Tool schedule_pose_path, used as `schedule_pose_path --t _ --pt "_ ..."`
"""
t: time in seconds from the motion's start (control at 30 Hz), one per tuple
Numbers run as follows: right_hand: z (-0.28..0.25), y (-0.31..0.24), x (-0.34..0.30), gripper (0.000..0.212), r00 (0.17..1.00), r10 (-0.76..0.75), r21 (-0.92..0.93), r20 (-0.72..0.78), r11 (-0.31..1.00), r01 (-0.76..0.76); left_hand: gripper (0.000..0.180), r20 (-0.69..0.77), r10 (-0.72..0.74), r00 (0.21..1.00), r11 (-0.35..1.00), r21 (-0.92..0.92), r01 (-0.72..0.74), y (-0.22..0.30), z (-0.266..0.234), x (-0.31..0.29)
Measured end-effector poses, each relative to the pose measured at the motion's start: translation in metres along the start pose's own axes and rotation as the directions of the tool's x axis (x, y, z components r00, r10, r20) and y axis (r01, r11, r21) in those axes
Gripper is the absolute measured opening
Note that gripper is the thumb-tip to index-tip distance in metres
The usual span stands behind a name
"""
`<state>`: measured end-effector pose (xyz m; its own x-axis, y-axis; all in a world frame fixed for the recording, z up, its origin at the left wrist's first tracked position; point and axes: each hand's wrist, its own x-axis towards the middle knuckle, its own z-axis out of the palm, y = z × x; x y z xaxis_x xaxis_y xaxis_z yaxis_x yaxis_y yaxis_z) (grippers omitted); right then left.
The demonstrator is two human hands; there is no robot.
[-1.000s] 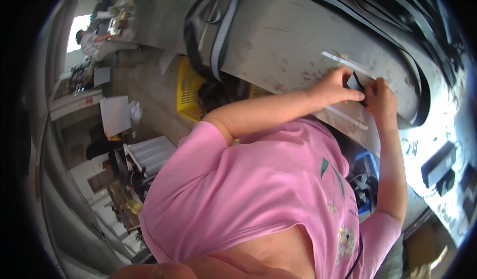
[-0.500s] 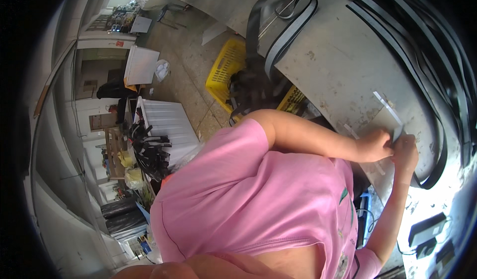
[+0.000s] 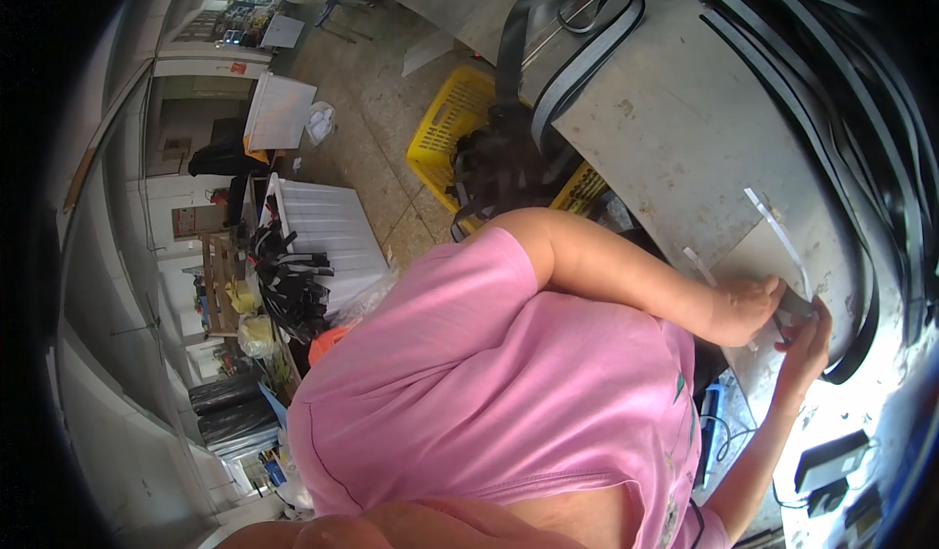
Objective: The recorder is applying white adhesive strips to black fabric straps on a workbench in a factory setting.
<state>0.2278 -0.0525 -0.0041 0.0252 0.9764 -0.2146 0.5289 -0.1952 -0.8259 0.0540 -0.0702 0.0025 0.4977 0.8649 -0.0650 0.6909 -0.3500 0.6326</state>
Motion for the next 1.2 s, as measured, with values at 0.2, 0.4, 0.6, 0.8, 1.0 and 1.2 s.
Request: schedule_pose_path --t 0.2,0.4,0.6,0.8,1.0,1.2 --pt "-0.007 0.024 -0.002 0.039 0.998 0.053 0.126 -0.019 0.991 -0.05 0.06 0.169 0.011 0.986 0.992 0.124 -0.033 0.002 -0.01 0.006" --pt "-0.019 0.023 0.005 0.034 0.989 0.12 0.146 0.084 0.98 -0.132 0.041 0.13 0.098 0.987 0.956 0.262 -0.129 -0.001 0.009 0.008" --pt "-0.006 0.011 -0.01 0.04 1.0 -0.011 -0.274 0.008 0.962 0.013 0.044 0.231 0.059 0.971 0.978 0.181 -0.103 0.003 -0.015 -0.001" --pt "0.009 0.044 -0.003 0.04 0.963 -0.01 -0.215 -0.269 0.975 -0.05 0.032 -0.007 -0.006 1.0 0.988 -0.154 0.005 0.002 -0.015 0.001" --pt "0.005 -0.009 -0.012 0.035 0.977 -0.087 -0.266 -0.196 0.963 0.032 0.062 -0.084 0.197 0.977 0.937 0.308 -0.162 -0.015 -0.01 0.002" --pt "0.003 0.005 -0.02 0.042 0.946 -0.215 -0.271 -0.241 0.951 0.148 0.065 -0.015 0.343 0.939 0.851 0.429 -0.304 -0.018 -0.012 0.002"
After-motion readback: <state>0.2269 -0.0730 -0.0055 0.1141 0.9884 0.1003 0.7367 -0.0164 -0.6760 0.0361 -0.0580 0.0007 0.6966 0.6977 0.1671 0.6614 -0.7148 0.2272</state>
